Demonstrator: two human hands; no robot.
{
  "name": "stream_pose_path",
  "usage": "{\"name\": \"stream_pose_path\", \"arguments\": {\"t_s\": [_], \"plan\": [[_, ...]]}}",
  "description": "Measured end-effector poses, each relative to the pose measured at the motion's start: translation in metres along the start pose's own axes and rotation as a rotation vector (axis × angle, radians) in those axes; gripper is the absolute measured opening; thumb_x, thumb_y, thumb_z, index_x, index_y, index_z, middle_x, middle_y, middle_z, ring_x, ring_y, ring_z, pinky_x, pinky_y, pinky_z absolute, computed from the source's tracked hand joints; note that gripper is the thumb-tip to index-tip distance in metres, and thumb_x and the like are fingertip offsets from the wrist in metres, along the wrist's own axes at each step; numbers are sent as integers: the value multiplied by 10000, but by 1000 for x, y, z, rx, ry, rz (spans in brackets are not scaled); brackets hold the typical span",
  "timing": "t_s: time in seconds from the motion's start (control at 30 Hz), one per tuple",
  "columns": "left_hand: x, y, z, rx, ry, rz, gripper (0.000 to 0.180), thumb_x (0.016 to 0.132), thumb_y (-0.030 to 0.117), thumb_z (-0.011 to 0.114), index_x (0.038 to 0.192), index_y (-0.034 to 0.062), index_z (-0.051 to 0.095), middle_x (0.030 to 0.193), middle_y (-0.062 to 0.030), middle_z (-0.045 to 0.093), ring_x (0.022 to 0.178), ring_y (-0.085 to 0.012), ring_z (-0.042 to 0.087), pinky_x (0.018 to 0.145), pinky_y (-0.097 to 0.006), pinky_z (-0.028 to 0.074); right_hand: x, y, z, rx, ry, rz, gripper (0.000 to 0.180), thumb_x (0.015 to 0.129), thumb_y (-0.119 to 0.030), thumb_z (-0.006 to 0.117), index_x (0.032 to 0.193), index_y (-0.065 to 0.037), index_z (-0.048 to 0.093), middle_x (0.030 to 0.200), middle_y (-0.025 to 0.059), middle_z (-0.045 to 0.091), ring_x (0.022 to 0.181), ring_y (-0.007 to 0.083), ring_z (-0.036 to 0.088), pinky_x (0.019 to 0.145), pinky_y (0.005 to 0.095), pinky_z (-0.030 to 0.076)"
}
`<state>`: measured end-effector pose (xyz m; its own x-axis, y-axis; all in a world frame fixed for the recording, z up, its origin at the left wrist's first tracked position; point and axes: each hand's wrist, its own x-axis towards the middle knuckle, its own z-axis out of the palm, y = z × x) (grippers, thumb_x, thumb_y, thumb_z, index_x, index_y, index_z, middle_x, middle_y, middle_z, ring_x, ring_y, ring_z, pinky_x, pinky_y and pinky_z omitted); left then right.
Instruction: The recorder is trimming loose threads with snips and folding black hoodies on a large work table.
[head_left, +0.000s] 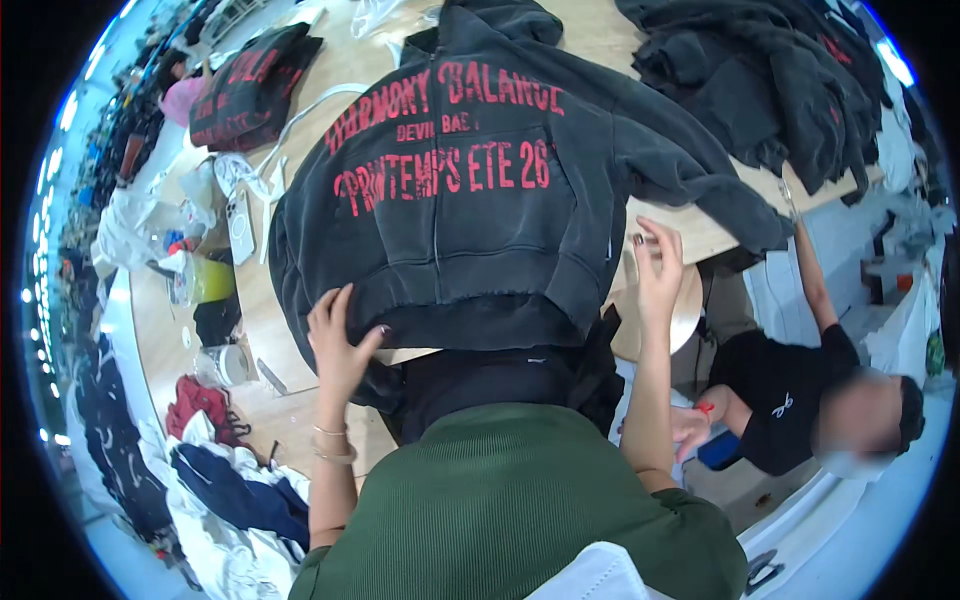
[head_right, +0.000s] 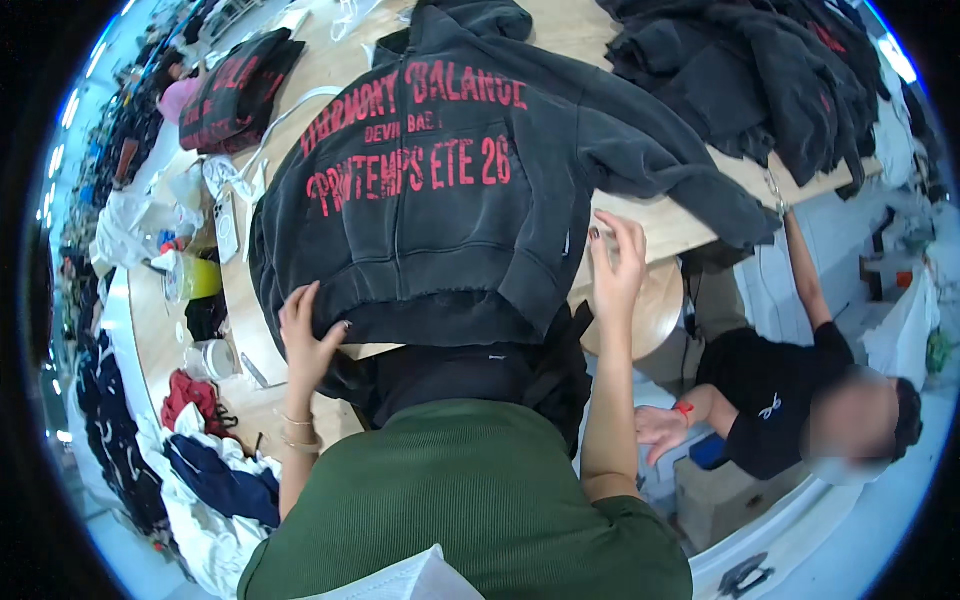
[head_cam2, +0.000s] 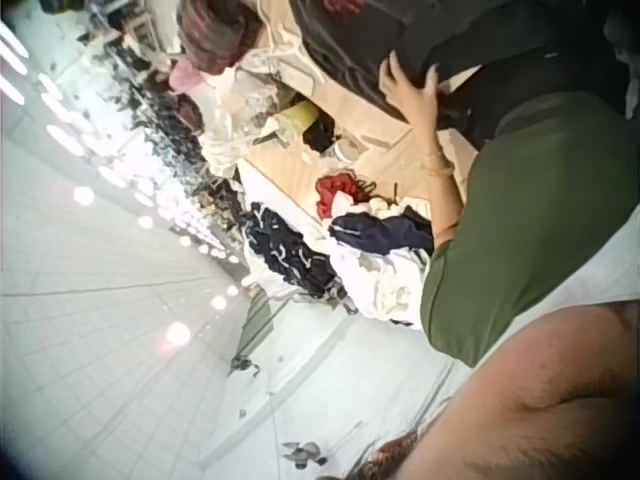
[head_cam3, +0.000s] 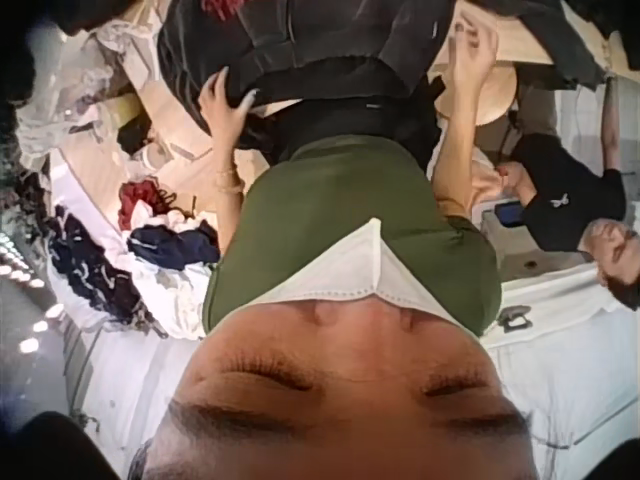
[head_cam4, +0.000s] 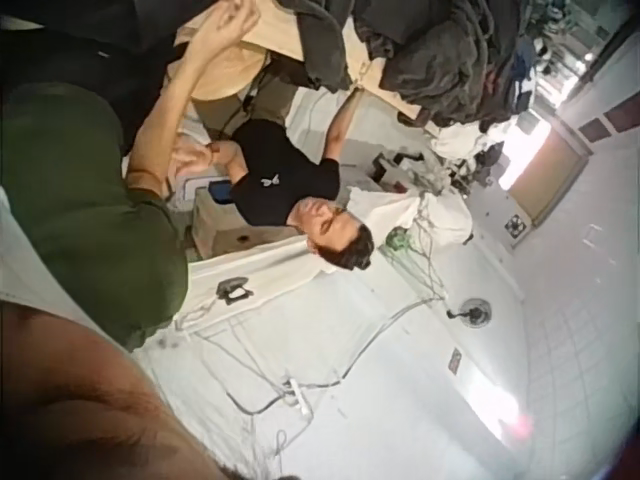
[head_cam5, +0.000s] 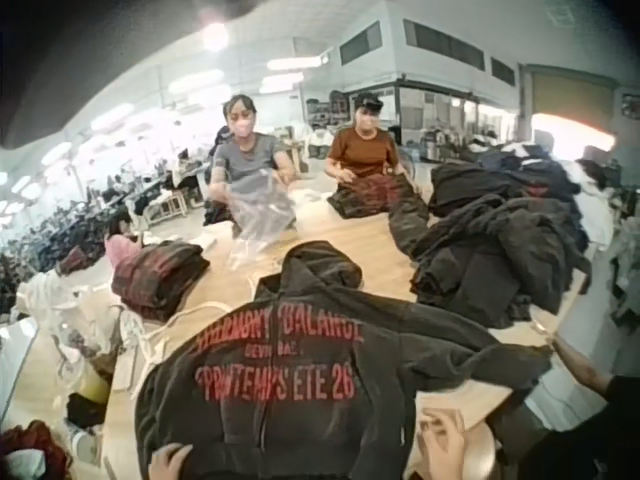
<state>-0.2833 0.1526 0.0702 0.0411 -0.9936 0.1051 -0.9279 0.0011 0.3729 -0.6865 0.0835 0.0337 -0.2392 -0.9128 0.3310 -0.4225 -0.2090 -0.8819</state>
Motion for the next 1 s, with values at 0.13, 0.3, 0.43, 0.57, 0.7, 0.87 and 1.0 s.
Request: {"name": "stream_pose_path", "arguments": {"t_s": [0.13,0.3,0.43,0.57,0.7,0.87,1.0], "plan": [[-15,-27,30,177,43,-66,598,760,160,695,1322,122,493,1358,-112,426,1271,-311,390,1012,-431,314,-47,-7,5,-203,-31,77,348,814,-29,616,1161,-46,598,1030,112,499,919,225,518,802,299,435],[-10,-38,25,59,151,-48,583,695,-91,586,1251,77,529,1267,-147,468,1220,-324,430,1012,-399,337,-82,-37,15,-330,-227,-88,632,713,-172,712,1307,-126,501,1226,136,415,990,304,437,881,412,371],[-4,-55,21,51,361,-99,582,642,-159,519,1185,46,561,1109,-141,486,1067,-315,498,941,-386,400,-63,-31,37,-577,-261,-93,656,691,-75,670,1322,-148,504,1274,160,430,1063,349,459,904,436,369],[-13,-76,-32,-144,461,-467,577,705,-152,448,1223,68,574,865,-70,581,685,-119,513,627,-266,445,1,-29,-23,-360,123,92,622,681,117,397,1238,-66,605,1231,116,618,1005,231,618,900,339,447],[-5,-75,-110,-269,735,-180,391,850,-72,461,1227,-46,558,1062,-148,664,891,-166,654,802,-239,511,65,-74,-88,-400,334,-278,528,685,85,351,1127,60,638,1157,174,644,1149,257,572,1057,367,372],[103,-57,-180,147,723,393,344,905,121,477,1198,-5,606,926,-122,676,759,-179,648,671,-271,519,201,-157,-64,-163,-43,-154,386,895,-129,397,1176,34,606,1111,172,627,949,187,642,822,285,509],[293,-173,-247,-483,388,-143,147,795,79,533,792,49,677,709,-65,630,536,-163,520,502,-287,396,441,-148,-19,373,-224,175,157,841,-37,530,955,31,616,849,193,608,811,319,637,750,433,555]]}}
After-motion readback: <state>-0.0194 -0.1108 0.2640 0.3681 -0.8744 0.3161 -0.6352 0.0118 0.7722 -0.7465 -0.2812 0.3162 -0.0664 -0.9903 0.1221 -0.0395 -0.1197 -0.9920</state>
